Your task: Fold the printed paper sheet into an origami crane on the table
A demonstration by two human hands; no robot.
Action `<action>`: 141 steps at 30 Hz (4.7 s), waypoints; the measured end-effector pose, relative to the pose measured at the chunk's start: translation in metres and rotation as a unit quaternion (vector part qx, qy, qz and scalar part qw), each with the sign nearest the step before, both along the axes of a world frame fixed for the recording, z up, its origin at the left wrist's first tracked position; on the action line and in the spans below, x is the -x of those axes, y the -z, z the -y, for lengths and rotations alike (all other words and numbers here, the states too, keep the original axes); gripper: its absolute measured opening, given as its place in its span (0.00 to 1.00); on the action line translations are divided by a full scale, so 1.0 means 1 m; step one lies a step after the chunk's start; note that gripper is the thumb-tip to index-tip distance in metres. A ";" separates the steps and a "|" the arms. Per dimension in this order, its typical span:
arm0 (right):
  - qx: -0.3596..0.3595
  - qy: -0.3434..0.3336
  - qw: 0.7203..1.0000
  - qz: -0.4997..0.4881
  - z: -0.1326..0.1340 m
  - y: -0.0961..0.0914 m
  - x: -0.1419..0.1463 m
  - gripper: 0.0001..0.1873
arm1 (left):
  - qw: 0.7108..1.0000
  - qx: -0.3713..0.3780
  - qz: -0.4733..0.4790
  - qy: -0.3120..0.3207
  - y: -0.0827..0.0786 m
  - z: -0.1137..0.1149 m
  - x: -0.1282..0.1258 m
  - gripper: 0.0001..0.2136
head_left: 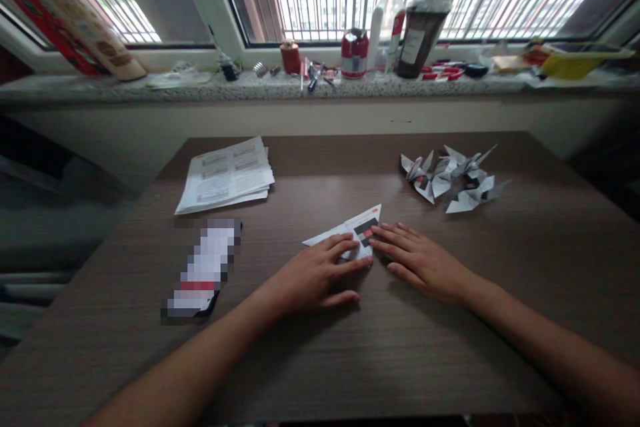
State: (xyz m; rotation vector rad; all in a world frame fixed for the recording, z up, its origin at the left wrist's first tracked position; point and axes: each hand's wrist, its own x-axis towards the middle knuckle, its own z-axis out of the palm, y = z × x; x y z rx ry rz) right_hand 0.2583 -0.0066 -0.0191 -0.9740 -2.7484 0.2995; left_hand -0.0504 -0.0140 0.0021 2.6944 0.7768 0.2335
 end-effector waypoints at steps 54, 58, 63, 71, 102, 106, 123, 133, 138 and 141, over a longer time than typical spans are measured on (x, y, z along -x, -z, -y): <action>-0.007 0.024 0.999 0.034 -0.028 0.006 -0.021 0.36 | 1.000 0.020 -0.014 -0.018 -0.008 0.006 0.001 0.28; -0.014 0.054 0.997 0.044 -0.031 0.007 -0.021 0.35 | 1.000 0.020 -0.010 -0.019 -0.009 0.006 0.001 0.28; -0.011 0.078 0.995 0.056 -0.030 0.010 -0.017 0.35 | 0.999 0.019 -0.026 -0.017 -0.008 0.006 0.001 0.29; -0.022 0.132 0.990 0.053 -0.029 0.012 -0.010 0.34 | 0.999 0.018 -0.028 -0.022 -0.008 0.007 0.001 0.29; 0.083 -0.127 0.988 0.008 -0.006 -0.001 -0.002 0.46 | 1.000 0.010 -0.013 -0.017 -0.002 0.007 0.003 0.30; 0.067 -0.109 0.991 0.024 -0.005 0.001 -0.001 0.44 | 1.000 0.013 -0.019 -0.016 -0.002 0.007 0.002 0.30; -0.016 0.080 0.996 0.035 -0.034 0.013 -0.006 0.37 | 0.999 0.029 -0.016 -0.013 -0.008 0.007 0.002 0.30; -0.021 0.088 0.995 0.032 -0.033 0.014 -0.005 0.37 | 0.999 0.026 -0.015 -0.019 -0.007 0.008 0.001 0.30; -0.022 0.087 0.996 0.022 -0.033 0.014 -0.004 0.37 | 0.999 0.025 -0.011 -0.017 -0.005 0.006 0.001 0.29; -0.024 0.087 0.996 0.023 -0.033 0.015 -0.004 0.38 | 1.000 0.021 -0.011 -0.007 -0.005 0.005 0.002 0.29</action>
